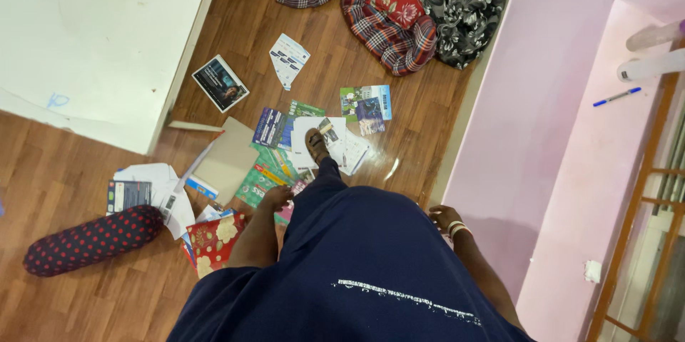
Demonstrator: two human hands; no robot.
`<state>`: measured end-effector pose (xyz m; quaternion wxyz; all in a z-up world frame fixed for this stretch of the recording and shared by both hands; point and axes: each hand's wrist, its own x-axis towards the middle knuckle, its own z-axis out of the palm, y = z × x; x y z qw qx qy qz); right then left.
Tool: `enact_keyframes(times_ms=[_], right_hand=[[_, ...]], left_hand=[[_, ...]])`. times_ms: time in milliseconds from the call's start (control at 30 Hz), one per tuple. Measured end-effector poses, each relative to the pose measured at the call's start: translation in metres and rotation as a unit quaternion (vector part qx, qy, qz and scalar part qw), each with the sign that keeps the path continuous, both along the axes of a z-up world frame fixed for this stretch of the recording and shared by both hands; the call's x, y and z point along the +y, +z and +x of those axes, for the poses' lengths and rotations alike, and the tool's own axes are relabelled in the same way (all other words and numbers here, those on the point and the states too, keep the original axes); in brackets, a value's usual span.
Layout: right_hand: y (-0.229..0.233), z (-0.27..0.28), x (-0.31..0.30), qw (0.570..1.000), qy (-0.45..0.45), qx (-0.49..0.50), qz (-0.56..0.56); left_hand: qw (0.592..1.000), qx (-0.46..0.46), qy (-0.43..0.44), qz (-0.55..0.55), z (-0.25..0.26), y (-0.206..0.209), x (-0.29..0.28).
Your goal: The person collects papers and a brochure from the floor, stacks them on a table, and then spreads a plaid blanket over the surface of the table.
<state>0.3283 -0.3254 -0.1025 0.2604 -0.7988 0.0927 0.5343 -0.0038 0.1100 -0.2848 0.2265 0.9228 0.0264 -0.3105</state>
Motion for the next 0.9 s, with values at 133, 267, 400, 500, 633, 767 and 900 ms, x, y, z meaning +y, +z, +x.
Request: enact_keyframes(times_ms=[133,267,400,500,633,767,900], right_hand=[[0.009,0.034,0.074,0.999,0.028,0.006,-0.032],[0.001,0.08,0.163,0.999,0.034,-0.009,0.007],[-0.011,0.11,0.246,0.988,0.089,-0.064,0.112],[-0.016,0.13,0.278,0.979,0.106,-0.082,0.154],[-0.014,0.15,0.296,0.989,0.089,-0.037,0.11],[-0.016,0.155,0.292,0.998,0.07,0.007,-0.005],[-0.032,0.167,0.292,0.996,0.071,0.05,-0.016]], left_hand=[[0.984,-0.117,0.133,0.013,0.07,0.026,0.092],[0.914,-0.15,0.359,-0.112,0.134,0.072,0.168],[0.913,-0.022,0.385,-0.133,0.167,0.108,0.234],[0.916,-0.056,0.386,-0.097,0.169,0.106,0.247],[0.911,-0.023,0.406,-0.074,0.156,0.086,0.237],[0.826,0.124,0.51,-0.207,0.132,0.07,0.224],[0.812,0.181,0.508,-0.222,0.128,0.065,0.236]])
